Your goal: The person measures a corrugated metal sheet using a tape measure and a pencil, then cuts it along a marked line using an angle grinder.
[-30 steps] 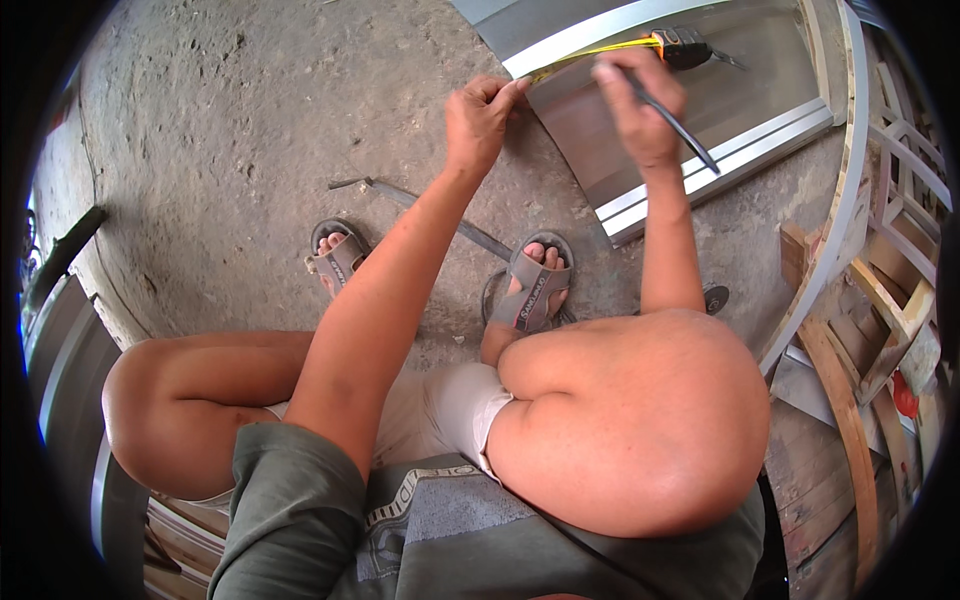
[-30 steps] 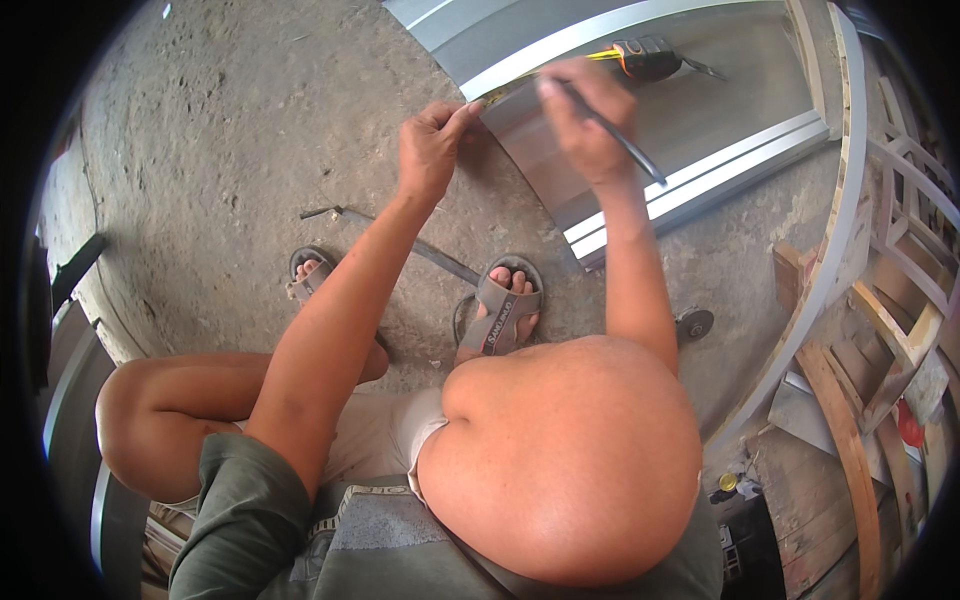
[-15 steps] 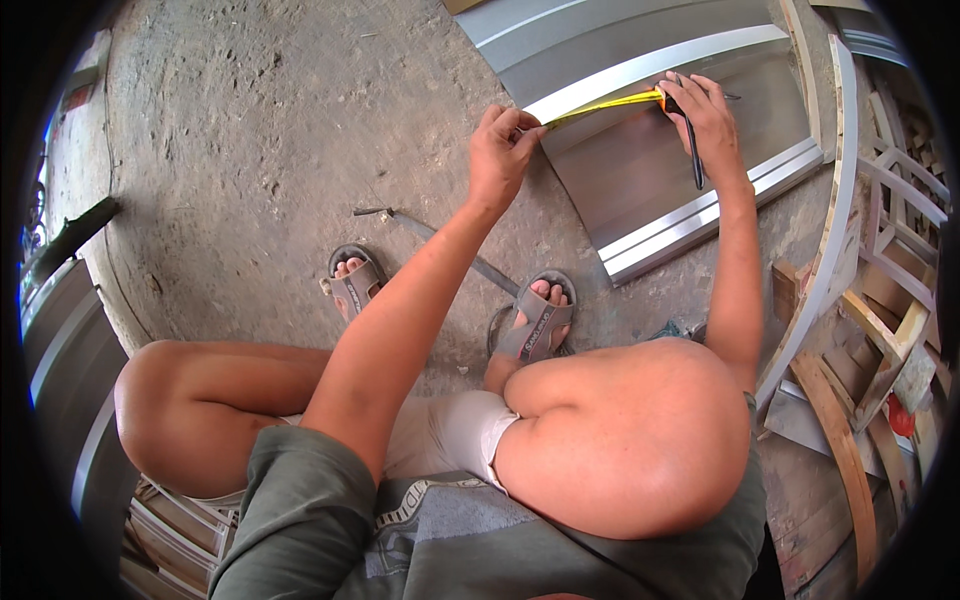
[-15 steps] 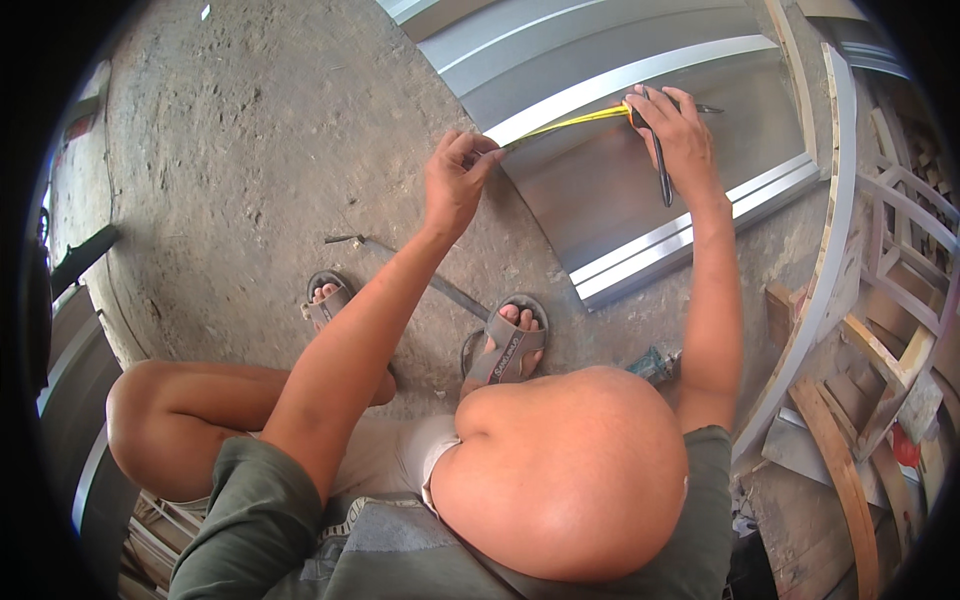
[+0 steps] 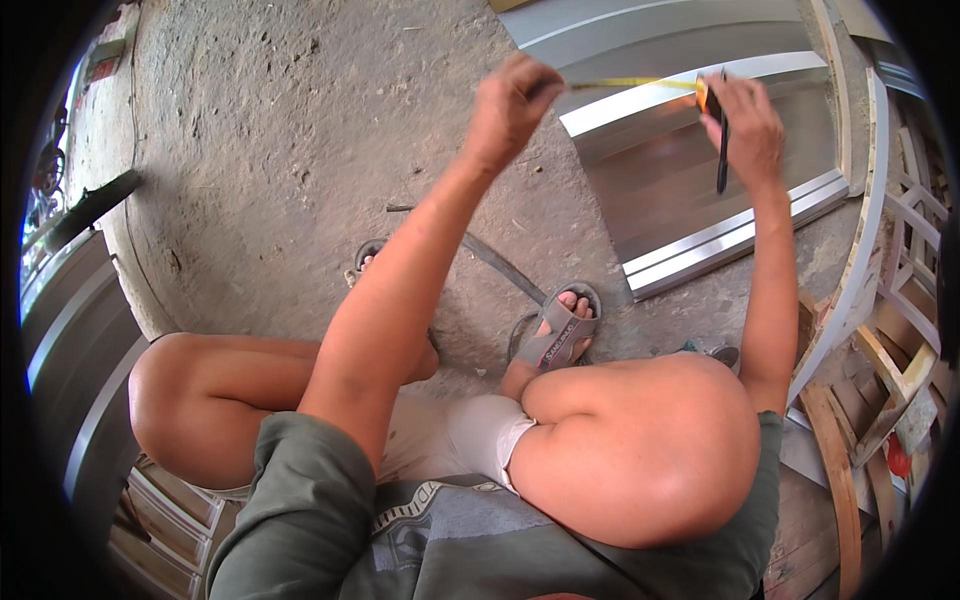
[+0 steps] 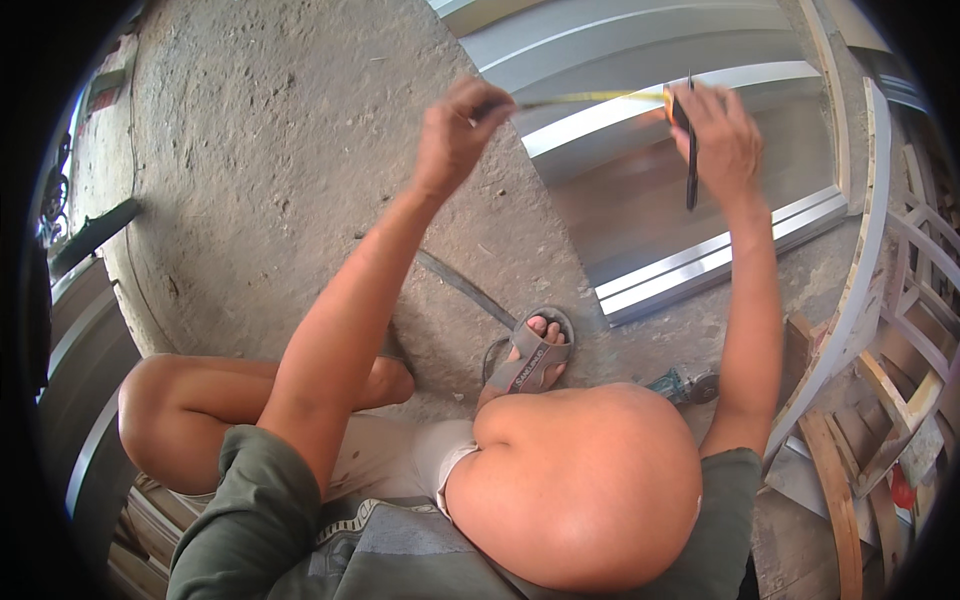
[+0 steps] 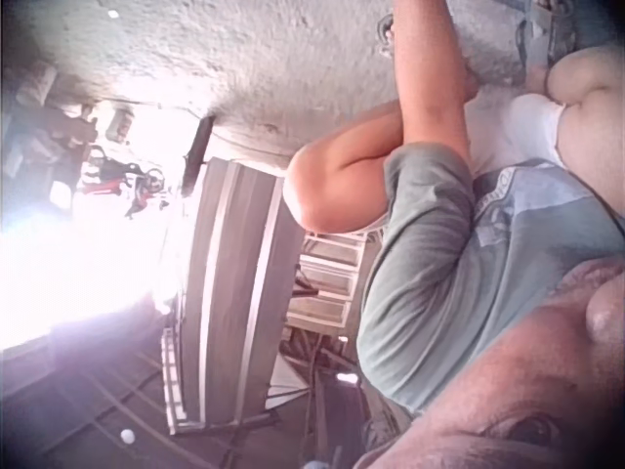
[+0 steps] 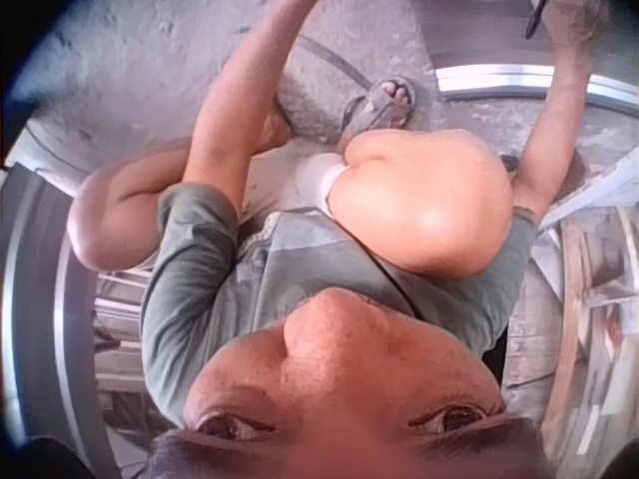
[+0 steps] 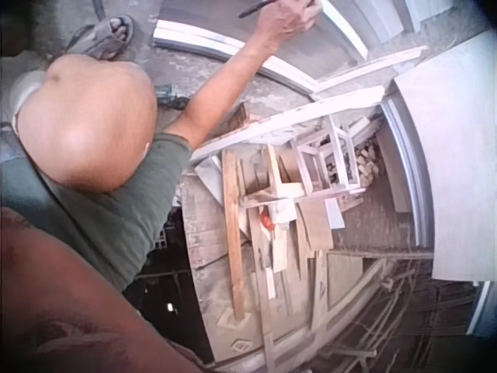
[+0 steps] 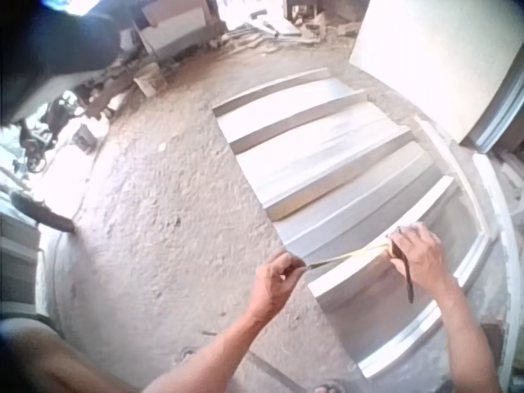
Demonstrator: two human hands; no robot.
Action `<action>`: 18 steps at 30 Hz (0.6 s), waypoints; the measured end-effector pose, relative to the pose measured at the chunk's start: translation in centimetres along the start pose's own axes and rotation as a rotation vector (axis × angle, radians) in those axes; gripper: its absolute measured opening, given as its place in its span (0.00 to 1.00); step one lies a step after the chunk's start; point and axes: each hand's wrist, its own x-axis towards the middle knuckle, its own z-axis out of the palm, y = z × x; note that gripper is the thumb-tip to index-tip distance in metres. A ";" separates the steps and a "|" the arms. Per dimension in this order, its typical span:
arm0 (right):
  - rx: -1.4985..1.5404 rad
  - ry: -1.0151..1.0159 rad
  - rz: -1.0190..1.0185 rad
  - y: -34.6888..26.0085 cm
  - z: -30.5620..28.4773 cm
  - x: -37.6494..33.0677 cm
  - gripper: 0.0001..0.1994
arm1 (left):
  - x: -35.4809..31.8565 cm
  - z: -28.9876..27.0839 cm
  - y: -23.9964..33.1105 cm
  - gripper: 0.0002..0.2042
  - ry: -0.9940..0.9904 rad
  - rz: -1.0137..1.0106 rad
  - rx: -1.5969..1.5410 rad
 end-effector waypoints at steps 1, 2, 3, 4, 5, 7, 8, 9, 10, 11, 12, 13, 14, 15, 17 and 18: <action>-0.026 0.054 -0.026 -0.5 -0.4 1.8 0.31 | 0.8 -1.0 -0.3 0.05 0.048 0.002 -0.018; -0.039 0.114 -0.055 -1.3 -0.1 4.3 0.30 | 1.4 -2.4 -0.9 0.05 0.101 0.003 -0.023; -0.061 0.185 -0.099 -1.6 0.1 7.0 0.27 | 2.5 -3.6 -1.9 0.06 0.124 0.008 -0.031; -0.096 0.253 -0.140 -0.9 0.9 9.1 0.23 | 4.0 -4.5 -3.1 0.07 0.143 0.019 -0.051; -0.108 0.202 -0.132 1.3 2.9 10.6 0.19 | 5.7 -5.2 -3.7 0.07 0.119 -0.057 -0.036; -0.108 0.140 -0.110 3.6 5.2 12.6 0.15 | 8.8 -6.4 -5.3 0.08 0.110 -0.091 0.007; -0.088 0.133 -0.098 3.0 5.6 14.4 0.14 | 10.0 -7.1 -6.3 0.08 0.128 -0.051 0.042; -0.063 0.128 -0.087 2.0 5.8 16.4 0.14 | 10.9 -7.7 -7.2 0.09 0.152 -0.086 0.029; -0.040 0.120 -0.076 0.8 6.0 18.4 0.14 | 11.7 -8.1 -7.8 0.10 0.140 -0.146 0.037; -0.020 0.107 -0.067 0.0 6.1 20.0 0.15 | 12.5 -8.3 -8.5 0.11 0.129 -0.208 0.039; 0.001 0.095 -0.058 -0.4 6.4 20.9 0.15 | 13.0 -8.4 -9.4 0.11 0.118 -0.270 0.044; -0.019 0.201 -0.103 -0.5 7.0 21.2 0.14 | 13.2 -8.2 -10.3 0.11 0.113 -0.233 -0.075; -0.028 0.245 -0.114 -0.6 7.4 21.5 0.14 | 13.4 -8.0 -11.2 0.11 0.121 -0.246 -0.174; -0.043 0.273 -0.109 -0.1 7.6 21.3 0.14 | 13.7 -7.3 -11.6 0.10 0.124 -0.256 -0.281; -0.043 0.283 -0.063 0.6 8.2 20.6 0.13 | 14.1 -5.9 -10.8 0.10 0.152 -0.323 -0.382; -0.015 0.312 -0.042 0.2 8.4 20.7 0.13 | 14.0 -6.5 -10.3 0.10 0.156 -0.343 -0.367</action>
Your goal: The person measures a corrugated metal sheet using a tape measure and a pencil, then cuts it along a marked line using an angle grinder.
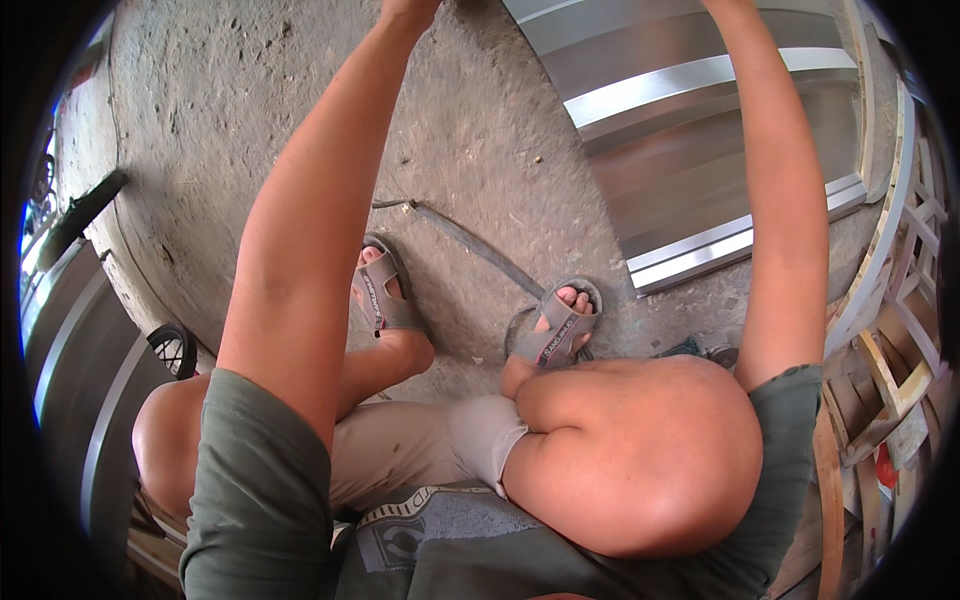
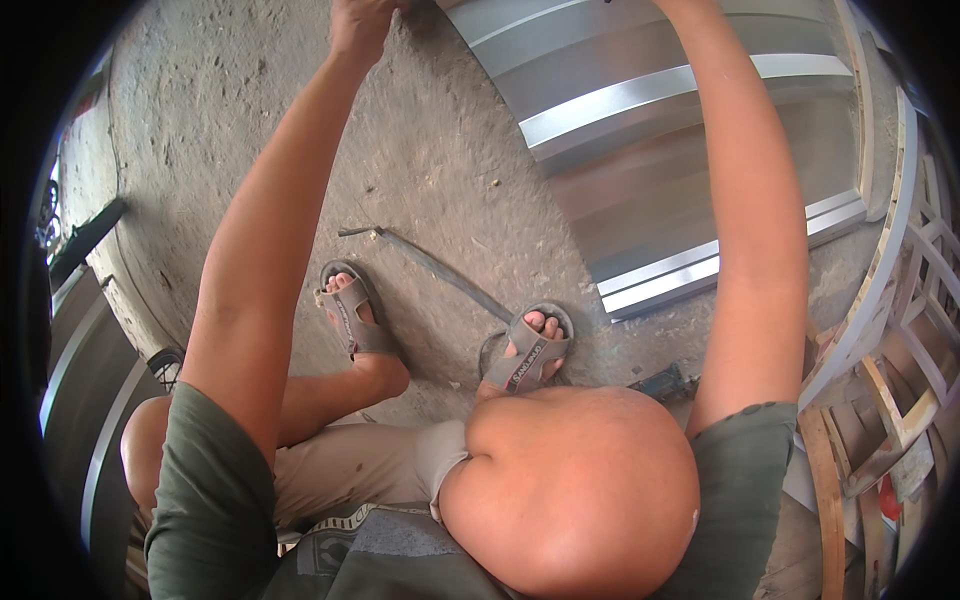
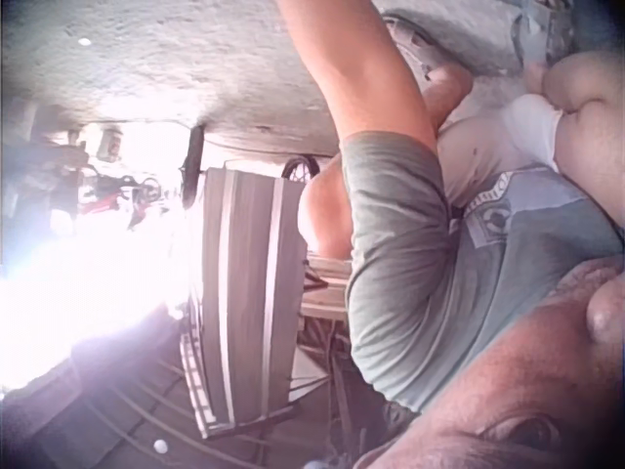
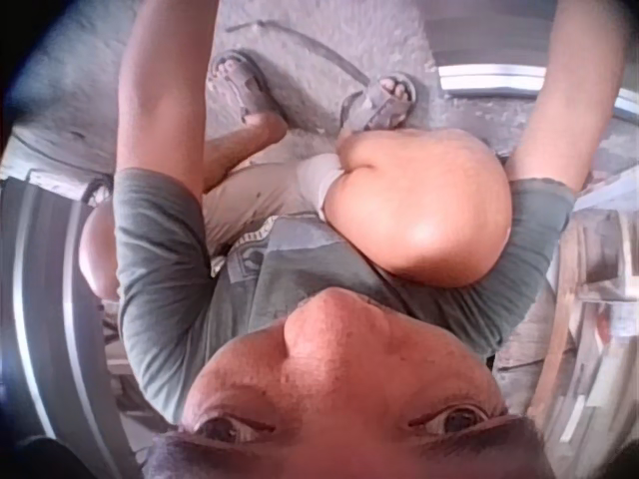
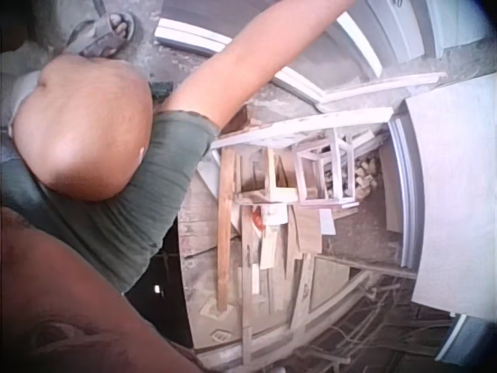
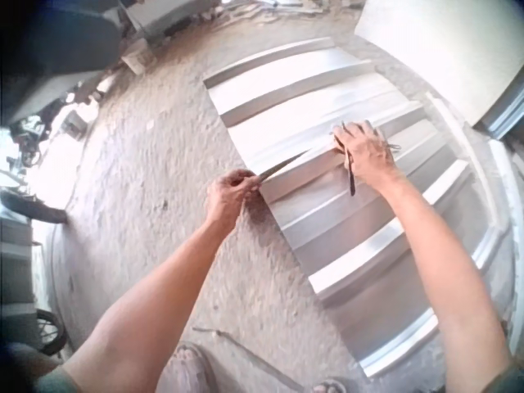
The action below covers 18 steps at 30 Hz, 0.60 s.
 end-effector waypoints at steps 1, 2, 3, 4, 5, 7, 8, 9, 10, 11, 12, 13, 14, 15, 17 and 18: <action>0.004 0.017 0.020 0.1 0.2 -0.5 0.12 | 0.0 0.4 0.1 0.10 -0.004 -0.021 -0.003; 0.015 0.038 0.042 0.1 0.4 -0.9 0.12 | -0.3 0.8 0.0 0.10 -0.007 -0.041 -0.006; 0.051 0.077 0.076 -0.4 0.0 -1.3 0.12 | 0.3 0.5 -0.9 0.09 0.008 0.031 -0.021; 0.082 0.119 0.112 -0.7 -0.3 -1.7 0.11 | 0.2 0.5 -1.0 0.09 0.000 0.023 -0.052; 0.146 0.168 0.161 -1.1 -0.7 -2.2 0.11 | 0.1 0.5 -1.1 0.09 -0.008 0.015 -0.083; 0.346 0.257 0.279 -2.7 -1.1 -2.9 0.10 | 0.1 0.8 -1.4 0.08 -0.013 -0.002 -0.134; 0.508 0.291 0.348 -4.2 -1.0 -3.3 0.10 | 0.0 0.6 -1.7 0.08 -0.004 -0.015 -0.149; 0.666 0.322 0.417 -5.3 -0.9 -3.6 0.10 | 0.1 1.1 -1.9 0.08 -0.006 -0.024 -0.171; 0.837 0.364 0.482 -6.9 -0.3 -3.7 0.09 | -0.1 0.9 -1.6 0.07 0.006 -0.011 -0.149; 0.958 0.382 0.521 -8.5 0.4 -3.5 0.09 | -0.3 0.7 -1.4 0.07 0.020 0.001 -0.126; 1.050 0.402 0.563 -9.5 1.1 -3.5 0.09 | -0.2 1.3 -1.1 0.07 0.017 0.016 -0.117; 1.126 0.401 0.588 -10.8 2.1 -3.4 0.08 | -0.1 1.4 -1.2 0.07 0.028 0.019 -0.117; 1.171 0.388 0.599 -11.9 2.9 -3.2 0.08 | -0.1 1.4 -1.3 0.07 0.039 0.023 -0.117; 1.197 0.361 0.604 -13.0 3.9 -2.9 0.08 | 0.0 1.3 -1.5 0.07 0.051 0.024 -0.119; 1.198 0.321 0.612 -13.9 5.1 -2.9 0.07 | 0.4 1.9 -1.8 0.07 0.043 0.024 -0.138; 1.195 0.304 0.612 -14.4 5.7 -2.8 0.07 | 0.4 1.9 -1.9 0.07 0.045 0.024 -0.141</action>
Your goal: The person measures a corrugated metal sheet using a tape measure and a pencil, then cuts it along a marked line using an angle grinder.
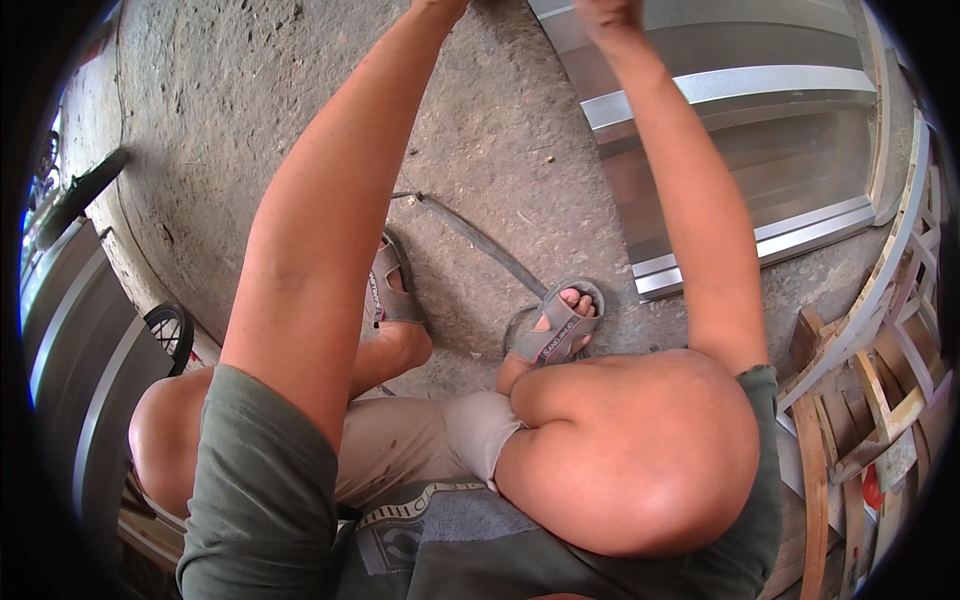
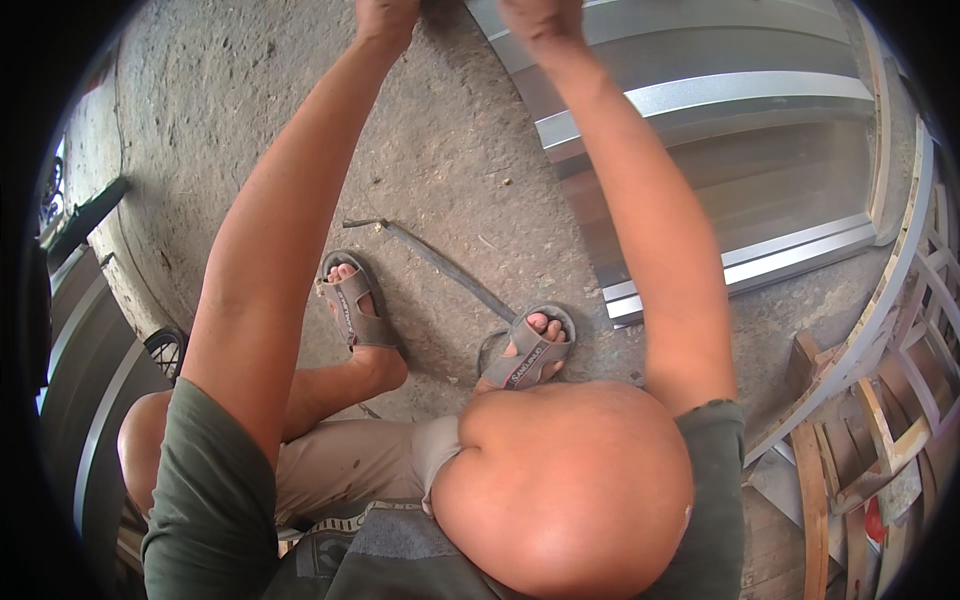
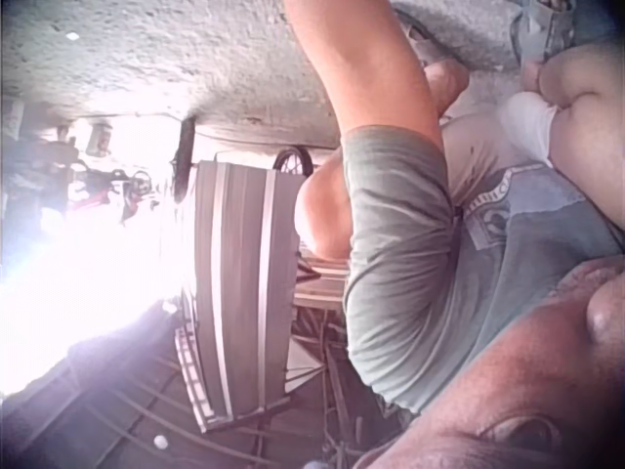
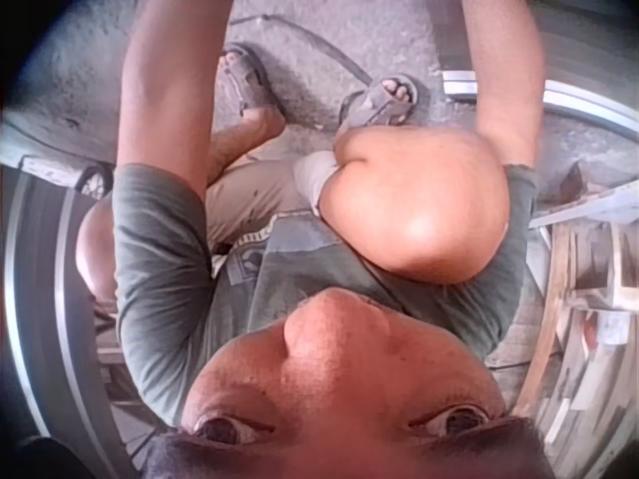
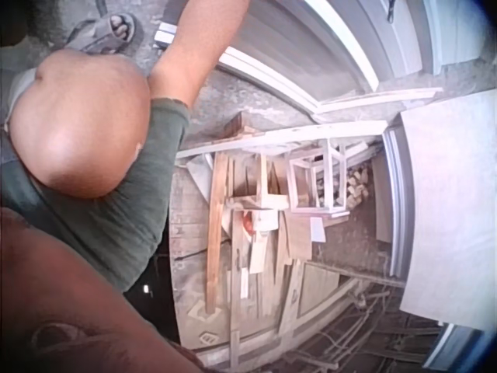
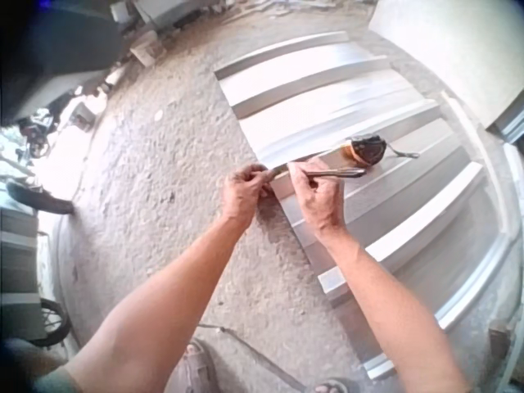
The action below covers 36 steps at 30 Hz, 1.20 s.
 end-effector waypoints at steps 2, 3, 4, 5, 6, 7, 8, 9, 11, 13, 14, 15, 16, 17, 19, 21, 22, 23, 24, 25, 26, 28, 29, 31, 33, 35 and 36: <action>-0.010 -0.023 0.010 0.9 1.5 -0.4 0.06 | -0.4 -0.6 -0.1 0.08 0.012 -0.016 -0.024; -0.007 -0.036 0.013 1.2 2.5 -0.6 0.06 | -0.6 -1.2 0.0 0.08 0.024 -0.023 -0.031; -0.016 -0.038 0.013 1.5 2.7 -0.5 0.05 | -0.7 -1.0 0.3 0.09 0.017 -0.035 -0.051; -0.024 -0.038 0.011 1.7 2.8 -0.5 0.05 | -0.9 -0.6 0.4 0.09 0.010 -0.048 -0.071; -0.034 -0.038 0.012 2.0 2.7 -0.4 0.05 | -1.0 -0.2 0.6 0.09 0.001 -0.061 -0.093; -0.045 -0.037 0.009 2.3 2.6 -0.3 0.05 | -0.9 0.2 0.9 0.09 -0.012 -0.059 -0.077; -0.051 -0.036 0.005 2.3 2.6 -0.3 0.04 | -0.8 0.1 1.2 0.09 -0.019 -0.054 -0.054; -0.053 -0.043 0.006 2.3 2.8 -0.3 0.04 | -0.8 0.0 1.2 0.09 -0.026 -0.053 -0.033; -0.043 -0.025 -0.018 2.3 2.6 -0.3 0.03 | -0.7 0.2 1.3 0.10 -0.031 -0.050 -0.029; -0.017 -0.014 -0.035 1.9 3.0 -0.6 0.02 | -0.8 -0.4 1.4 0.10 -0.026 -0.050 -0.014; -0.005 -0.007 -0.043 1.7 3.2 -0.7 0.01 | -0.8 -0.6 1.4 0.11 -0.026 -0.052 -0.007; -0.001 -0.011 -0.038 1.5 3.1 -0.7 0.01 | -0.8 -0.6 1.3 0.11 -0.033 -0.055 -0.006; 0.005 -0.015 -0.033 1.2 3.0 -0.8 0.01 | -0.8 -0.5 1.2 0.11 -0.028 -0.058 -0.011; 0.011 -0.019 -0.027 1.0 3.0 -0.7 0.01 | -0.8 -0.5 1.1 0.11 -0.023 -0.061 -0.016; -0.032 -0.018 -0.038 1.0 3.0 -0.5 0.01 | -0.6 -0.3 0.8 0.12 -0.028 -0.061 -0.056; -0.051 -0.019 -0.051 0.9 3.0 -0.3 0.01 | -0.4 -0.4 0.6 0.12 -0.044 -0.053 -0.125; -0.060 -0.017 -0.054 0.9 3.0 -0.2 0.01 | -0.3 -0.4 0.6 0.12 -0.040 -0.058 -0.110; -0.068 -0.016 -0.062 0.8 3.0 -0.3 0.01 | -0.3 -0.3 0.5 0.12 -0.036 -0.062 -0.095; -0.076 -0.015 -0.066 0.9 3.0 -0.4 0.01 | -0.2 -0.4 0.6 0.12 -0.031 -0.066 -0.079; -0.083 -0.017 -0.070 0.9 3.0 -0.3 0.01 | -0.3 -0.4 0.6 0.12 -0.036 -0.067 -0.084; -0.090 -0.015 -0.071 1.0 3.0 -0.2 0.01 | -0.3 -0.4 0.5 0.12 -0.042 -0.067 -0.089; -0.104 -0.009 -0.082 0.8 3.0 -0.2 0.01 | -0.3 -0.5 0.6 0.11 -0.043 -0.067 -0.088; -0.110 -0.010 -0.089 0.7 3.1 -0.3 0.01 | -0.2 -0.5 0.6 0.11 -0.038 -0.066 -0.082; -0.121 -0.009 -0.098 0.7 3.1 -0.3 0.01 | -0.3 -0.5 0.6 0.11 -0.033 -0.067 -0.083; -0.130 -0.008 -0.105 0.5 3.1 -0.3 0.01 | -0.4 -0.5 0.6 0.10 -0.033 -0.064 -0.093; -0.140 -0.007 -0.111 0.4 3.2 -0.4 0.01 | -0.4 -0.6 0.7 0.10 -0.035 -0.063 -0.090; -0.137 -0.005 -0.111 0.5 3.1 -0.4 0.01 | -0.4 -0.5 0.8 0.10 -0.039 -0.066 -0.086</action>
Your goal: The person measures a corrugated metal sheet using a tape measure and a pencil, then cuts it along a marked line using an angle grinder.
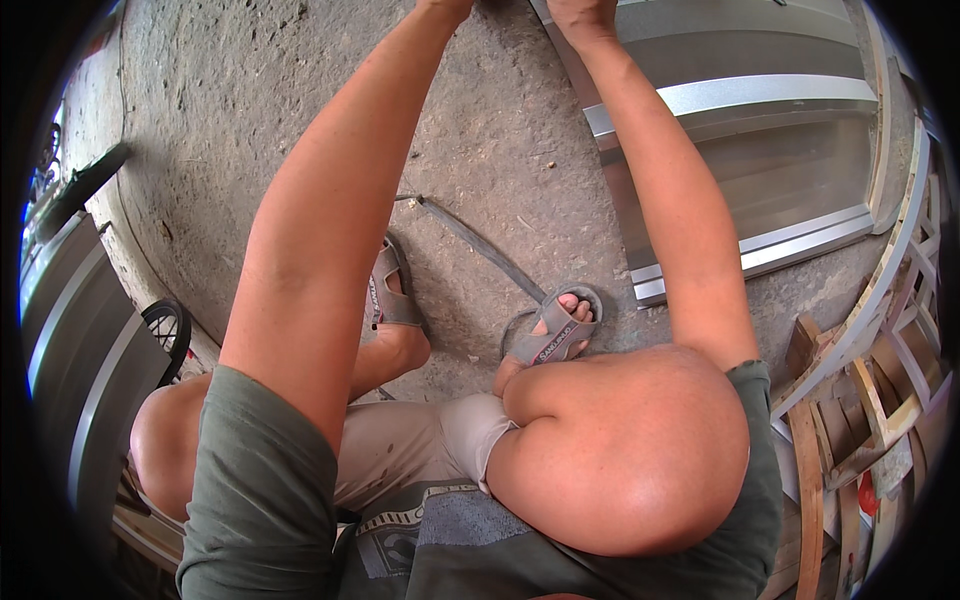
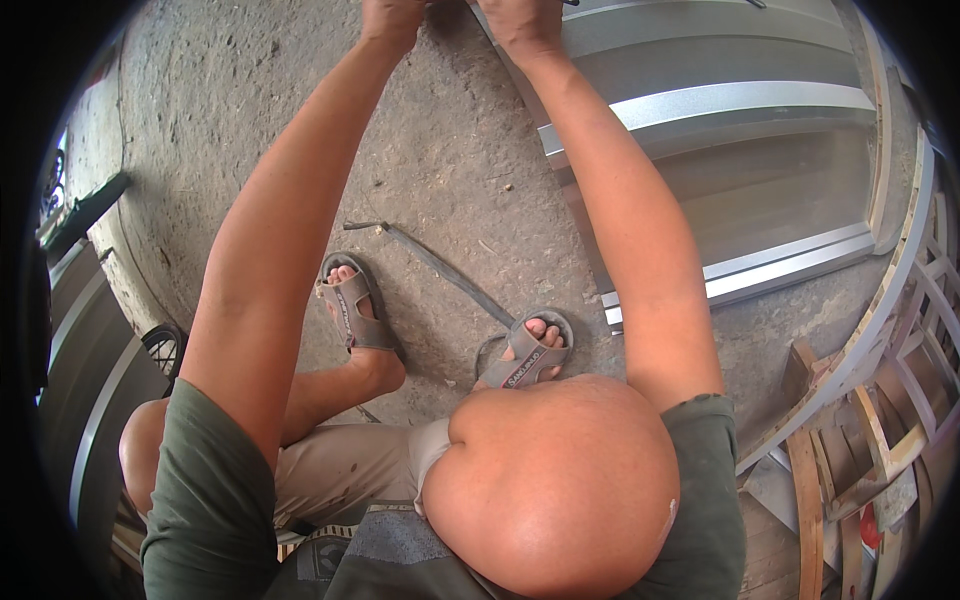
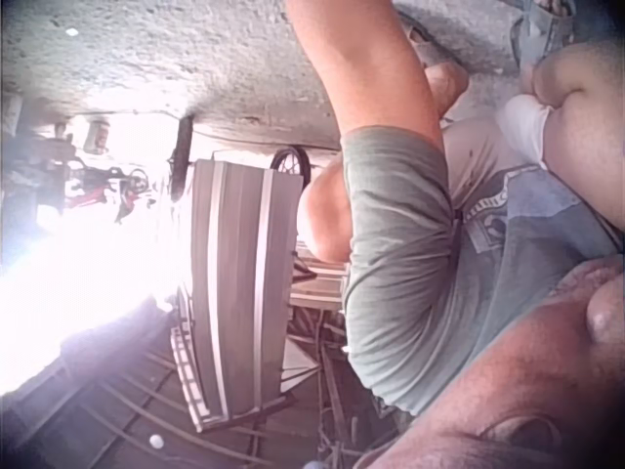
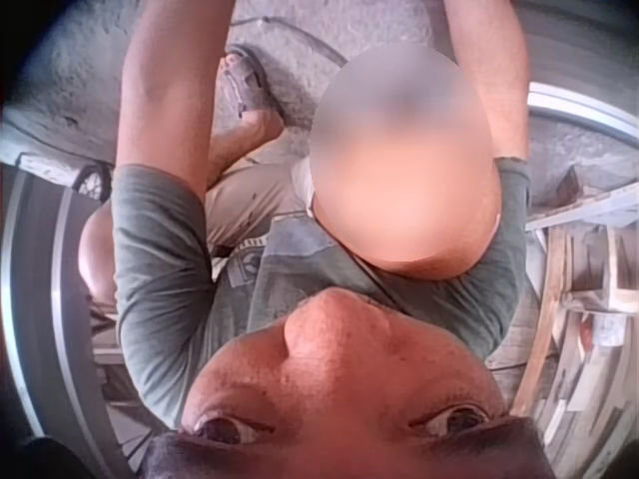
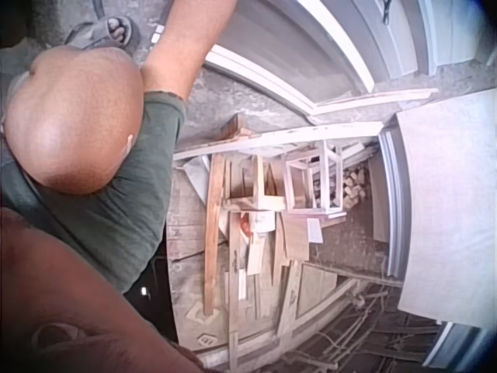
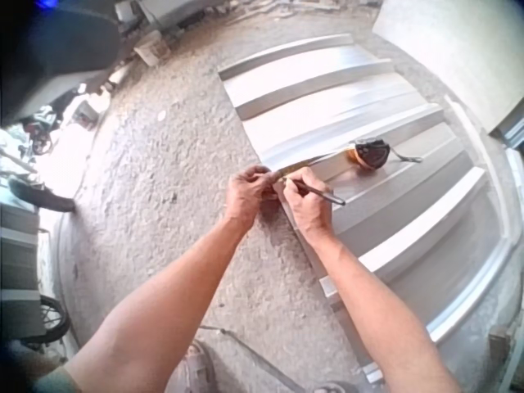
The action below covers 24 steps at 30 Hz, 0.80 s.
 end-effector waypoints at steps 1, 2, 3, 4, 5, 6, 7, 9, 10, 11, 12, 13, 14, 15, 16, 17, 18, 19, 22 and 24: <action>0.002 0.002 0.000 0.1 -0.1 0.0 0.02 | 0.0 0.2 0.1 0.10 -0.002 -0.002 -0.004; 0.005 0.004 0.000 0.2 -0.2 0.1 0.02 | -0.1 0.3 0.2 0.10 -0.005 -0.004 -0.008; 0.009 0.001 0.010 0.1 -0.2 0.0 0.02 | -0.1 0.3 0.2 0.10 -0.005 -0.003 -0.016; 0.013 -0.002 0.020 0.1 -0.1 0.0 0.02 | -0.1 0.3 0.3 0.10 -0.007 -0.002 -0.016; 0.018 -0.004 0.030 0.0 0.0 -0.1 0.02 | -0.2 0.3 0.4 0.10 -0.009 -0.002 -0.015; 0.008 -0.008 0.027 0.0 0.0 -0.1 0.02 | -0.2 0.2 0.4 0.10 -0.010 -0.002 -0.012; -0.002 -0.012 0.024 0.1 0.1 -0.1 0.02 | -0.2 0.1 0.4 0.10 -0.006 -0.005 -0.011; 0.031 -0.028 0.047 0.0 0.0 0.0 0.02 | -0.1 0.1 0.6 0.10 -0.005 -0.005 -0.012; 0.073 -0.041 0.073 -0.1 -0.3 0.0 0.03 | -0.1 0.2 0.6 0.10 -0.003 -0.013 -0.005; 0.116 -0.055 0.099 -0.2 -0.7 0.1 0.03 | -0.3 0.3 0.6 0.10 -0.002 -0.022 0.002; 0.226 0.009 0.116 -0.3 -1.2 0.3 0.04 | -0.3 0.4 0.6 0.11 -0.001 -0.030 0.008; 0.336 0.071 0.133 -0.3 -1.9 0.4 0.04 | -0.4 0.4 0.6 0.11 -0.007 -0.038 0.037; 0.454 0.133 0.150 -0.9 -2.5 0.9 0.05 | -0.5 0.4 1.0 0.11 -0.009 -0.042 0.071; 0.391 0.194 0.084 -1.5 -3.6 1.8 0.06 | -0.8 0.2 1.4 0.11 -0.007 -0.048 0.105; 0.326 0.256 0.018 -2.1 -5.2 2.8 0.08 | -0.9 0.1 1.5 0.11 -0.002 -0.040 0.120; 0.130 0.204 -0.018 -2.6 -7.1 3.5 0.10 | -1.1 -0.2 1.5 0.11 0.006 -0.026 0.138; -0.068 0.154 -0.055 -2.8 -9.1 4.1 0.13 | -1.1 -0.4 1.6 0.11 0.011 -0.012 0.155; -0.362 0.125 -0.169 -2.6 -12.1 5.3 0.16 | -0.6 0.4 1.3 0.10 -0.002 -0.005 0.173; -0.897 -0.053 -0.210 -2.4 -14.8 6.2 0.31 | -0.2 -0.6 0.4 0.09 0.045 0.130 0.418; -1.064 -0.205 -0.256 0.4 -16.5 6.8 0.35 | 0.1 -0.9 0.3 0.09 0.108 0.386 0.737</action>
